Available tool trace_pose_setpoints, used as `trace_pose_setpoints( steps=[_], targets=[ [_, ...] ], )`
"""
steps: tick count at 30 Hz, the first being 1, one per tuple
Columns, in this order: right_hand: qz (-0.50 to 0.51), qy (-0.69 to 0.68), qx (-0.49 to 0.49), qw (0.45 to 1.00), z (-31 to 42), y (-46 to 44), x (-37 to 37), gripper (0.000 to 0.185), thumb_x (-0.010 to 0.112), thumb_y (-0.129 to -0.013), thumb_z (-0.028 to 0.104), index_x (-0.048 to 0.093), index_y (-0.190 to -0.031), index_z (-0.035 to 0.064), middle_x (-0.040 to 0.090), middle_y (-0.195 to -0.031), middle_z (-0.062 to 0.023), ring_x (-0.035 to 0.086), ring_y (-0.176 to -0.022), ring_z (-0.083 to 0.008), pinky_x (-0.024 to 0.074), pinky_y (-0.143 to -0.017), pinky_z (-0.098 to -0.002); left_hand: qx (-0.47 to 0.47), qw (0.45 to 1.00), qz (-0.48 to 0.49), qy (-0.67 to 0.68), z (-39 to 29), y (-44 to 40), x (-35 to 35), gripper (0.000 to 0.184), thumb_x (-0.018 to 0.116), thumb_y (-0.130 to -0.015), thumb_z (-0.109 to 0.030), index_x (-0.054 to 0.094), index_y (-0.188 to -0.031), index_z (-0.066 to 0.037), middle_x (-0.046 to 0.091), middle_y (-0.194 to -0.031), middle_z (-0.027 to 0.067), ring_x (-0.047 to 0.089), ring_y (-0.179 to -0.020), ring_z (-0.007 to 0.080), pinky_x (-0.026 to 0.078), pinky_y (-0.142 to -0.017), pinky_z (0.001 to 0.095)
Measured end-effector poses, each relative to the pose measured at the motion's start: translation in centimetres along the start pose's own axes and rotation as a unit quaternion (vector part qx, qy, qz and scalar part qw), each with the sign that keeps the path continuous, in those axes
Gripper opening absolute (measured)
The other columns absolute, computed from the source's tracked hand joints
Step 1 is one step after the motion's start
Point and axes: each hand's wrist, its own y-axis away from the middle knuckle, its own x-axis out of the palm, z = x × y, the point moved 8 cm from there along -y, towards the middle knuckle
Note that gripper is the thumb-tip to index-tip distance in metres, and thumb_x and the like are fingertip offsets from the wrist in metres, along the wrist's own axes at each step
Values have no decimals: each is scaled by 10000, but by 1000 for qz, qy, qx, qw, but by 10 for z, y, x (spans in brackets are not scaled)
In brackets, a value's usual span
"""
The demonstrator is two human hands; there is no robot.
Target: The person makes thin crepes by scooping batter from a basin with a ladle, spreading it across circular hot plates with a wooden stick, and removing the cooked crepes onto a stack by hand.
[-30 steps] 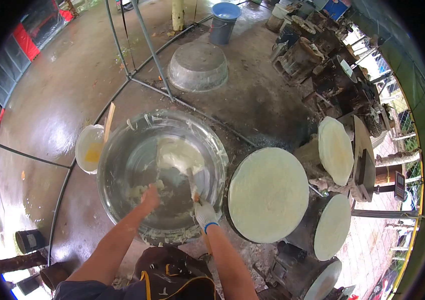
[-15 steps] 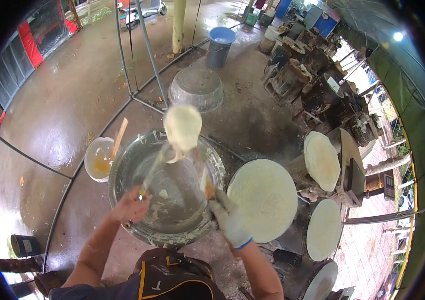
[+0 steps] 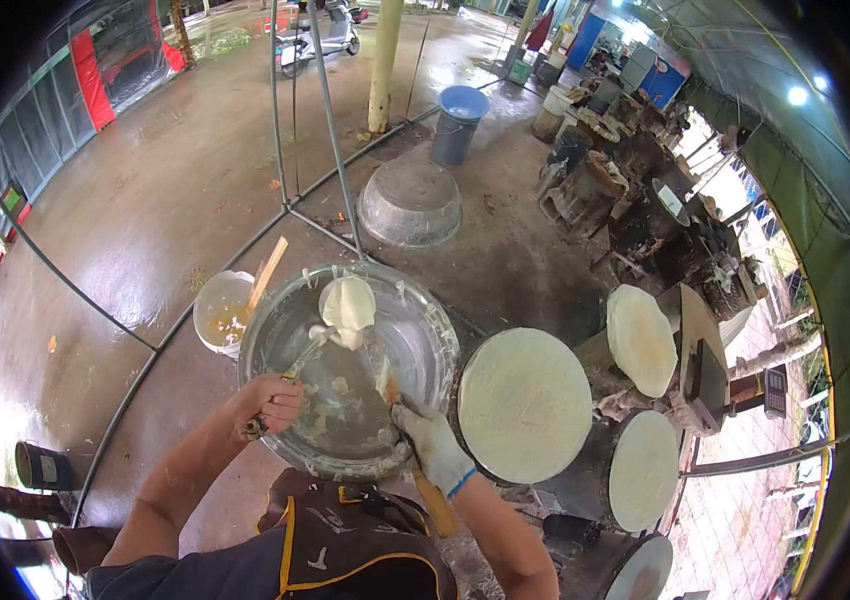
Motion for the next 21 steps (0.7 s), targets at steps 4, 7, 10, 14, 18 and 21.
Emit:
trace_pose_setpoints(
  steps=[4, 7, 10, 14, 18, 21],
  targets=[
    [16, 22, -89, 996, 37, 37, 11, 463, 554, -932, 170, 426, -1341, -6, 588, -865, -21, 546, -648, -73, 421, -481, -184, 53, 998, 27, 19, -23, 57, 55, 55, 484, -916, -74, 486, -867, -99, 329, -564, -67, 314, -393, 23, 230, -309, 189],
    [3, 90, -138, 986, 113, 98, 47, 454, 552, -929, 163, 421, -1326, -13, 595, -877, -40, 546, -636, -84, 422, -478, -189, 193, 976, 37, -93, -60, 116, 119, 56, 474, -937, -94, 492, -987, -77, 339, -565, -56, 296, -355, 28, 208, -274, 196],
    [82, 56, -269, 958, 173, 125, 78, 479, 590, -914, 261, 432, -1312, 47, 572, -715, -55, 456, -428, -90, 300, -333, -208, 302, 935, 112, -146, -97, 165, 177, 125, 467, -942, -94, 502, -1054, -52, 353, -568, -45, 300, -327, 32, 200, -253, 205],
    [162, 17, -361, 918, 207, 135, 94, 504, 592, -904, 204, 402, -1339, 34, 590, -830, -60, 533, -520, -104, 368, -369, -210, 402, 868, 69, -282, -123, 186, 204, 181, 498, -931, -133, 461, -1071, -23, 362, -571, -35, 332, -345, 45, 239, -276, 212],
    [43, 27, -267, 962, 152, 106, 71, 416, 563, -926, 192, 449, -1303, 55, 572, -800, -39, 516, -535, -82, 362, -387, -187, 327, 895, -78, -292, -85, 146, 144, 150, 541, -897, -135, 459, -997, -59, 368, -564, -33, 347, -378, 59, 283, -322, 220],
    [54, 14, -144, 988, 77, 72, 45, 406, 565, -935, 202, 446, -1296, 62, 545, -762, -24, 467, -489, -63, 335, -355, -179, 195, 944, -86, -251, -32, 115, 99, 97, 526, -900, -128, 444, -872, -83, 354, -554, -46, 354, -395, 47, 275, -333, 220]
  ],
)
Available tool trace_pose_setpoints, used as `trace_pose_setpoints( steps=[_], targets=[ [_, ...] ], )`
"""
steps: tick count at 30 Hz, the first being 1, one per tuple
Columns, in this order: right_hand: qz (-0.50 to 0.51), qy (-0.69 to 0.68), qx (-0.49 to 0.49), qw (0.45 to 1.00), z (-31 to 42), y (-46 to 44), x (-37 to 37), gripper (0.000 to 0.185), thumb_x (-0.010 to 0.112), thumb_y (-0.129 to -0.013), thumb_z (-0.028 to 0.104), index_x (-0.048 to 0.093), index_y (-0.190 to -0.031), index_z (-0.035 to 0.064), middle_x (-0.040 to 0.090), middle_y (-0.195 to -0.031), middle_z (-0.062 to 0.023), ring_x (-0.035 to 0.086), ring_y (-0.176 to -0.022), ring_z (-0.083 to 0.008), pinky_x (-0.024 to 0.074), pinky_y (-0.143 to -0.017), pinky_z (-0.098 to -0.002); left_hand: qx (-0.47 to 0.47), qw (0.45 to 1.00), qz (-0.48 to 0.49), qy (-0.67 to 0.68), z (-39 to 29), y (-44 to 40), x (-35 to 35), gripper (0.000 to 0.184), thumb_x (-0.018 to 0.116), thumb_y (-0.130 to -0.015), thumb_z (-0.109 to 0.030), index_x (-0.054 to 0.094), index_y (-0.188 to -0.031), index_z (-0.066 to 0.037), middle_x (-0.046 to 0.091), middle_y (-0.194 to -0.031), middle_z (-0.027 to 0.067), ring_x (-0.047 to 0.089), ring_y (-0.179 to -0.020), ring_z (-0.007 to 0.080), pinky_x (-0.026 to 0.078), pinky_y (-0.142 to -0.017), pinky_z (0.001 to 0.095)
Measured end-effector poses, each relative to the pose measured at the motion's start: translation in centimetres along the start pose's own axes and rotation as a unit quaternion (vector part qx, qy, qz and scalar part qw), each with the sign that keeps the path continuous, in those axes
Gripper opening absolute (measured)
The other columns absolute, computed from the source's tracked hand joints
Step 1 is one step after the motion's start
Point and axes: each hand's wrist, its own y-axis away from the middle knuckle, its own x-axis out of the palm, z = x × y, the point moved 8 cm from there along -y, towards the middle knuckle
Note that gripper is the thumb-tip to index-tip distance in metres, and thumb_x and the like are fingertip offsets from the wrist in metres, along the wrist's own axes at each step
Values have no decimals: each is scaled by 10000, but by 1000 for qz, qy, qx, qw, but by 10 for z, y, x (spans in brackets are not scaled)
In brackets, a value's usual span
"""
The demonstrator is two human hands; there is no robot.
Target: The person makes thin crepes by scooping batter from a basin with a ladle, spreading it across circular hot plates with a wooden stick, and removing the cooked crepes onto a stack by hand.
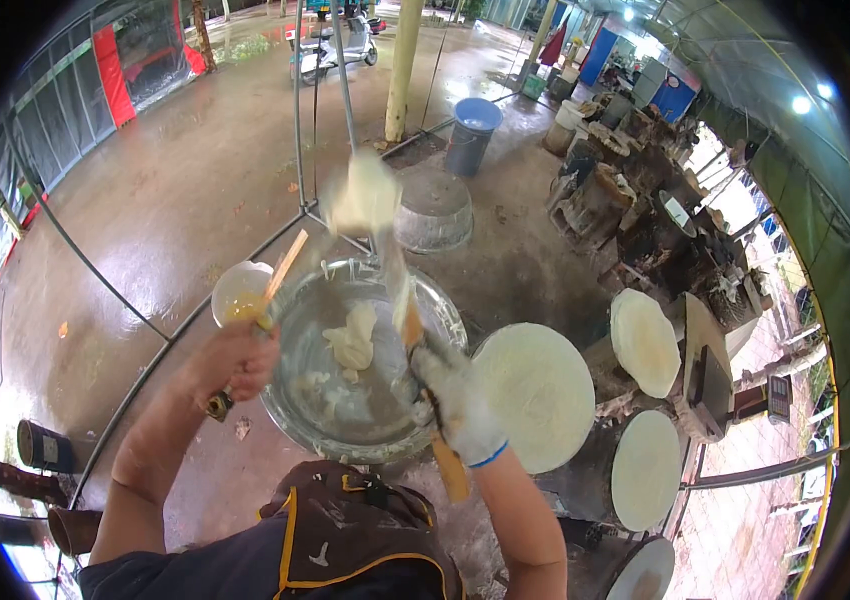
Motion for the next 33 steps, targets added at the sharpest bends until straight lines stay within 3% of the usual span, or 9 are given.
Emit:
trace_pose_setpoints(
  steps=[6, 9, 13, 16, 20, 23, 29, 32, 33],
  targets=[
    [-63, 36, 64, 995, -132, 4, -77, 401, 536, -948, 164, 467, -1286, -39, 588, -909, -18, 573, -675, -72, 449, -524, -183, -254, 940, 100, 203, 145, -41, -18, 325, 492, -916, -143, 360, -619, -155, 339, -549, -74, 337, -412, 24, 270, -363, 212],
    [-146, 60, -40, 987, -149, 24, -108, 467, 505, -951, 134, 396, -1362, -60, 625, -883, -42, 559, -673, -67, 456, -556, -209, -265, 927, 141, 225, 147, -39, 13, 215, 491, -913, -116, 413, -712, -124, 340, -555, -55, 324, -402, 39, 259, -357, 220],
    [-202, 114, -78, 970, -95, 96, -110, 448, 492, -914, 73, 434, -1342, -47, 620, -813, -46, 552, -642, -72, 458, -538, -231, -184, 967, 162, 71, 105, -19, 79, 141, 498, -898, -53, 407, -996, -100, 371, -601, -7, 344, -392, 75, 276, -346, 240],
    [-269, 183, -159, 932, -81, 148, -143, 411, 495, -928, 136, 483, -1322, 18, 577, -715, -19, 507, -551, -62, 408, -466, -213, -100, 966, 237, -38, 111, -28, 126, 133, 497, -901, -56, 411, -989, -107, 379, -614, -7, 358, -405, 71, 296, -352, 244],
    [-388, 108, -81, 912, -116, 236, -187, 402, 512, -932, 150, 500, -1322, 53, 578, -719, -6, 529, -552, -66, 412, -458, -217, -195, 951, 224, -85, 159, -30, 197, 136, 510, -900, -66, 410, -982, -107, 390, -624, -10, 360, -425, 68, 301, -365, 240],
    [-461, -3, -36, 886, -174, 322, -211, 417, 502, -951, 160, 473, -1355, 63, 590, -777, 0, 586, -620, -77, 422, -467, -220, -300, 910, 256, -128, 238, -19, 254, 113, 513, -902, -75, 418, -958, -102, 392, -627, -15, 360, -433, 66, 291, -370, 238],
    [-629, -65, -56, 773, -300, 546, -252, 421, 524, -938, 199, 495, -1337, 69, 581, -704, -1, 517, -541, -73, 406, -451, -227, -440, 784, 377, -223, 415, 81, 404, 93, 496, -935, -97, 441, -860, -105, 375, -614, -44, 327, -430, 37, 289, -373, 216],
    [-706, -17, -8, 708, -343, 660, -253, 453, 519, -932, 274, 477, -1359, 127, 659, -836, -107, 629, -668, -148, 489, -625, -299, -502, 697, 438, -266, 489, 152, 485, 163, 489, -932, -95, 426, -782, -105, 379, -610, -43, 331, -432, 27, 284, -376, 200],
    [-731, -3, 49, 681, -367, 694, -253, 460, 494, -926, 335, 468, -1367, 208, 662, -886, -169, 658, -741, -250, 493, -711, -358, -538, 662, 451, -262, 516, 175, 510, 160, 491, -923, -82, 421, -780, -101, 386, -610, -34, 339, -432, 32, 287, -374, 205]
  ],
)
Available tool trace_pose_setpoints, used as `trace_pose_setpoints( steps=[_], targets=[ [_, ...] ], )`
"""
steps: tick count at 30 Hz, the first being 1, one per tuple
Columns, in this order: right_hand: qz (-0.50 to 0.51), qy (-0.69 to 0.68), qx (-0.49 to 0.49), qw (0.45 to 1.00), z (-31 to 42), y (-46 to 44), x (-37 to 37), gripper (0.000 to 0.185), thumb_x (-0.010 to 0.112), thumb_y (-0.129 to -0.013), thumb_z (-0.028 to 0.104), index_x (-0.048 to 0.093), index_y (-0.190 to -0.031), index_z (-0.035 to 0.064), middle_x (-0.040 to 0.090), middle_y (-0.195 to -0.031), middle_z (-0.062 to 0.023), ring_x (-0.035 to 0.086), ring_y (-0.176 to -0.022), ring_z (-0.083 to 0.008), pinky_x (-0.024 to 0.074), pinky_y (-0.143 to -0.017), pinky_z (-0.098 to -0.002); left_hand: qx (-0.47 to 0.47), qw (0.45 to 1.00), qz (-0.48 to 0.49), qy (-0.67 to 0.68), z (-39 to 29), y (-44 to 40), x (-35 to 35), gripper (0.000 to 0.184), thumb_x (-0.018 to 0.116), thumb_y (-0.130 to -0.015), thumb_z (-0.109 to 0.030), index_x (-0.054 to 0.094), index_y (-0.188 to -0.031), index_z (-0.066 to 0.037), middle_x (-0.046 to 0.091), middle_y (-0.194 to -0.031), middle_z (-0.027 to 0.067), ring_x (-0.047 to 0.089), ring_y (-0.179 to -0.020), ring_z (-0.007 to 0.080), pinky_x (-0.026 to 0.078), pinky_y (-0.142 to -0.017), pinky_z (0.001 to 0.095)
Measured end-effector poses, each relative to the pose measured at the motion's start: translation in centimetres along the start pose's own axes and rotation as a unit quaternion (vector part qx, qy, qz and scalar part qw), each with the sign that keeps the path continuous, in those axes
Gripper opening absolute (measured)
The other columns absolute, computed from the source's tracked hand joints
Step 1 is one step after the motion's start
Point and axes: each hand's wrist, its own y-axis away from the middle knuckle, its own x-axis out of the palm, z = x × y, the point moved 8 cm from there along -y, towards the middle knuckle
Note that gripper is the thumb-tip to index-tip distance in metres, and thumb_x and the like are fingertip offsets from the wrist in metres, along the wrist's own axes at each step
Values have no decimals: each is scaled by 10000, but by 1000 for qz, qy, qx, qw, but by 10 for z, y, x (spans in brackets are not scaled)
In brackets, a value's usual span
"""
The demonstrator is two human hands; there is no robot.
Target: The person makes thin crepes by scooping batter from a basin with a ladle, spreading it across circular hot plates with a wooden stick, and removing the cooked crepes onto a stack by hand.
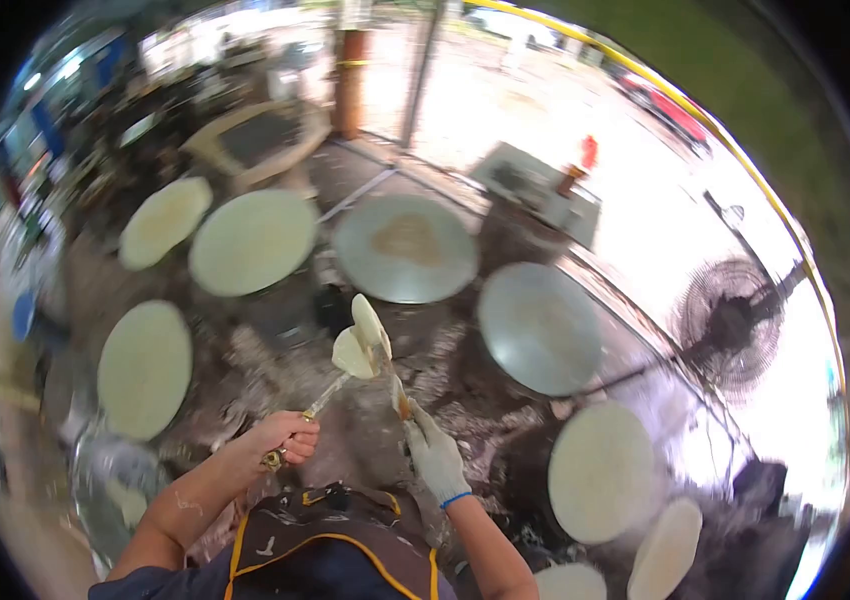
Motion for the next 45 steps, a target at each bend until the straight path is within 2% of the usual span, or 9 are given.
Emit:
trace_pose_setpoints(
  steps=[3, 5, 15, 21, 26, 29, 34, 42, 45],
  targets=[
    [-128, 26, 9, 991, -30, 8, -87, 446, 514, -933, 266, 474, -1371, 188, 630, -724, -72, 592, -614, -160, 486, -615, -303, -136, 986, 95, 5, -5, -85, 89, 219, 466, -936, -105, 385, -732, -112, 367, -575, -43, 325, -408, 32, 280, -358, 195],
    [-179, 83, 23, 980, -52, 12, -128, 471, 520, -925, 307, 459, -1377, 188, 670, -963, -156, 659, -851, -269, 489, -779, -356, -230, 959, 165, 3, -15, -125, 153, 254, 454, -946, -126, 367, -707, -123, 347, -555, -55, 311, -398, 31, 271, -350, 193],
    [-262, -76, 200, 941, -159, 16, -194, 485, 484, -950, 157, 388, -1421, 98, 528, -1346, -130, 530, -1209, -204, 397, -987, -281, -3, 886, 209, -413, -70, -300, 292, 120, 511, -882, -55, 403, -932, -71, 369, -555, -8, 360, -369, 93, 311, -321, 267],
    [-528, -510, 139, 664, -196, -68, -186, 456, 511, -953, 187, 438, -1400, 137, 592, -1207, -64, 582, -812, -98, 494, -692, -248, 54, 767, 250, -588, -57, -441, 294, 167, 511, -854, -71, 392, -950, -3, 437, -571, 36, 409, -369, 120, 330, -344, 293],
    [-554, -74, 318, 766, -191, -113, -180, 462, 493, -960, 236, 413, -1412, 191, 668, -1047, -119, 642, -815, -173, 514, -714, -343, 261, 527, 198, -784, -74, -514, 274, 263, 458, -824, -88, 415, -1055, 30, 592, -798, 334, 577, -786, 509, 432, -717, 584],
    [-526, -149, 373, 749, -186, -103, -189, 459, 532, -932, 344, 473, -1365, 205, 615, -1131, -229, 622, -1030, -349, 478, -838, -390, 255, 465, 167, -831, -99, -532, 284, 235, 456, -837, -94, 423, -1048, 3, 604, -804, 310, 596, -771, 488, 458, -704, 565],
    [-479, -454, 233, 714, -170, -176, -221, 457, 519, -923, 213, 481, -1370, 124, 660, -974, -92, 531, -689, -102, 460, -634, -249, 303, 400, 163, -849, -137, -554, 294, 233, 456, -850, -68, 441, -1075, -10, 622, -834, 277, 617, -776, 460, 489, -695, 535],
    [-552, -80, 328, 763, -182, -188, -200, 464, 539, -935, 228, 476, -1355, 40, 640, -1008, -77, 591, -776, -128, 492, -651, -251, 349, 356, 158, -852, -181, -556, 282, 238, 484, -843, -53, 455, -1078, -26, 602, -862, 244, 630, -765, 435, 501, -697, 512],
    [-471, -489, 223, 699, -175, -213, -220, 430, 505, -941, 285, 503, -1359, 186, 662, -923, -95, 613, -716, -135, 510, -670, -300, 333, 352, 125, -866, -194, -538, 291, 318, 513, -822, -56, 471, -1137, -49, 568, -887, 233, 624, -760, 423, 505, -676, 492]
  ],
)
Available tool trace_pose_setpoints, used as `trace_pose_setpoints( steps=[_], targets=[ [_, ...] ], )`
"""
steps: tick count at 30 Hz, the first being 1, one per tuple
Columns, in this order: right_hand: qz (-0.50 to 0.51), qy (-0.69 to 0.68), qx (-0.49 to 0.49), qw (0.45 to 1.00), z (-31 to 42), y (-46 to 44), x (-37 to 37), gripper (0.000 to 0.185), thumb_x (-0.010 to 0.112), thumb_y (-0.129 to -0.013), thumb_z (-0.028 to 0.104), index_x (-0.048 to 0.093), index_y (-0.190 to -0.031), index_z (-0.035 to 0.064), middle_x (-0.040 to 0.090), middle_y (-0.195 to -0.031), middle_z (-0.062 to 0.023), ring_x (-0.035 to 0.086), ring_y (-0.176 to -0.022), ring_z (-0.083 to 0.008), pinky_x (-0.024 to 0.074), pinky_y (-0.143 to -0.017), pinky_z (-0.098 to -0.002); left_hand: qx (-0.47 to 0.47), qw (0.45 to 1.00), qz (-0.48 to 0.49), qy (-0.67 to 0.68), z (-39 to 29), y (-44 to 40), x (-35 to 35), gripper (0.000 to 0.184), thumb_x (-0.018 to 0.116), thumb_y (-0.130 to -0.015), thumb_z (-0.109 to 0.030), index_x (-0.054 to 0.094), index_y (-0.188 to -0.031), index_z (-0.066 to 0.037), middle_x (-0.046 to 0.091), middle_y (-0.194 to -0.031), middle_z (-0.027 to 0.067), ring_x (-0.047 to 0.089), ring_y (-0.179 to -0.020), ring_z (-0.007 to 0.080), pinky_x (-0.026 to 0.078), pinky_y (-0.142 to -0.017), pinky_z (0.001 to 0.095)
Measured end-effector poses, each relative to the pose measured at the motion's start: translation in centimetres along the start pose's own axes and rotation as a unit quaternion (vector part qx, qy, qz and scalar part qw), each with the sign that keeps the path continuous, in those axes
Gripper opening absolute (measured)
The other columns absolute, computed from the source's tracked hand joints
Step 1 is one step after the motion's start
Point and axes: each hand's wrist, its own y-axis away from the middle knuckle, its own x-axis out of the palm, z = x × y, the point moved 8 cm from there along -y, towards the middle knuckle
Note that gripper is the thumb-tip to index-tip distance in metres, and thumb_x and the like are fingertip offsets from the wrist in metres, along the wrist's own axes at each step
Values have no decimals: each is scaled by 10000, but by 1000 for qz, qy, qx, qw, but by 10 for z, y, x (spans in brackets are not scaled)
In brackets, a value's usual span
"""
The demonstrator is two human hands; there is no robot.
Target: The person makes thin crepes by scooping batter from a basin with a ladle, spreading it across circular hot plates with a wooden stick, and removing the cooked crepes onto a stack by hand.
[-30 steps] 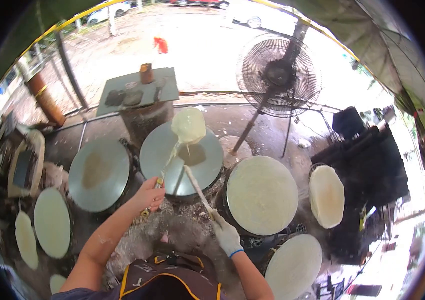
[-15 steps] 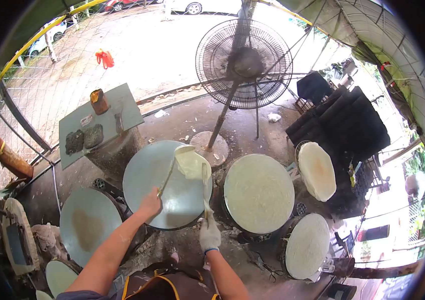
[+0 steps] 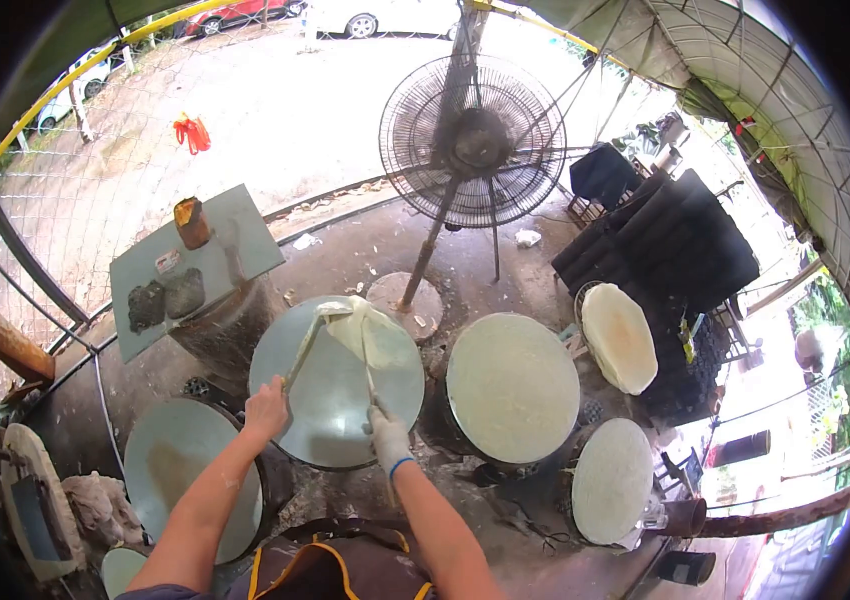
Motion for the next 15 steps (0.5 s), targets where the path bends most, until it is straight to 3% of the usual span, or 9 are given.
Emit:
trace_pose_setpoints(
  steps=[1, 4, 5, 8, 9, 13, 15],
  targets=[
    [-26, -35, -20, 999, -4, -2, -8, 429, 529, -937, 261, 511, -1351, 152, 602, -796, -12, 518, -582, -67, 454, -530, -260, 5, 1000, -16, -14, 5, 2, -8, 372, 529, -810, -57, 472, -1177, -64, 551, -897, 226, 617, -764, 411, 505, -672, 482],
    [-141, -90, -81, 983, -51, -10, -37, 434, 544, -946, 216, 482, -1362, 110, 557, -756, 23, 480, -537, -66, 390, -446, -225, 12, 997, -52, -47, 25, 6, -21, 526, 573, -772, -55, 471, -1285, -111, 502, -922, 202, 596, -782, 379, 501, -665, 456],
    [-133, 37, -35, 990, -38, 4, -25, 448, 542, -943, 216, 463, -1379, 144, 546, -722, 15, 467, -532, -60, 382, -431, -225, 15, 997, -50, -58, 31, 9, -23, 572, 586, -759, -51, 469, -1313, -130, 487, -927, 193, 588, -792, 369, 499, -666, 449],
    [-2, -1, -13, 1000, 1, -11, 26, 429, 540, -940, 206, 486, -1364, 170, 571, -728, -10, 477, -534, -68, 415, -455, -227, 27, 996, -57, -61, 39, 20, -26, 640, 601, -734, -20, 482, -1341, -185, 451, -927, 170, 571, -805, 353, 493, -674, 435],
    [43, -36, 44, 997, 12, -6, 27, 406, 544, -936, 199, 518, -1334, 126, 607, -777, -37, 494, -551, -76, 449, -505, -222, 33, 996, -63, -59, 42, 22, -29, 653, 602, -728, -6, 489, -1341, -203, 441, -925, 163, 566, -807, 350, 492, -677, 432],
    [-84, -57, -62, 993, 0, -6, -13, 394, 550, -932, 187, 538, -1285, 11, 626, -908, -52, 541, -618, -86, 474, -550, -217, 1, 995, -87, -53, 68, 32, -34, 661, 589, -721, 26, 513, -1322, -238, 434, -925, 157, 566, -812, 351, 493, -675, 426],
    [-76, 47, -96, 991, -3, -16, 0, 391, 552, -932, 189, 542, -1282, 16, 625, -909, -48, 534, -620, -79, 476, -558, -214, -4, 995, -87, -47, 72, 41, -43, 659, 581, -724, 30, 519, -1320, -245, 433, -927, 156, 565, -810, 348, 492, -671, 423]
  ],
)
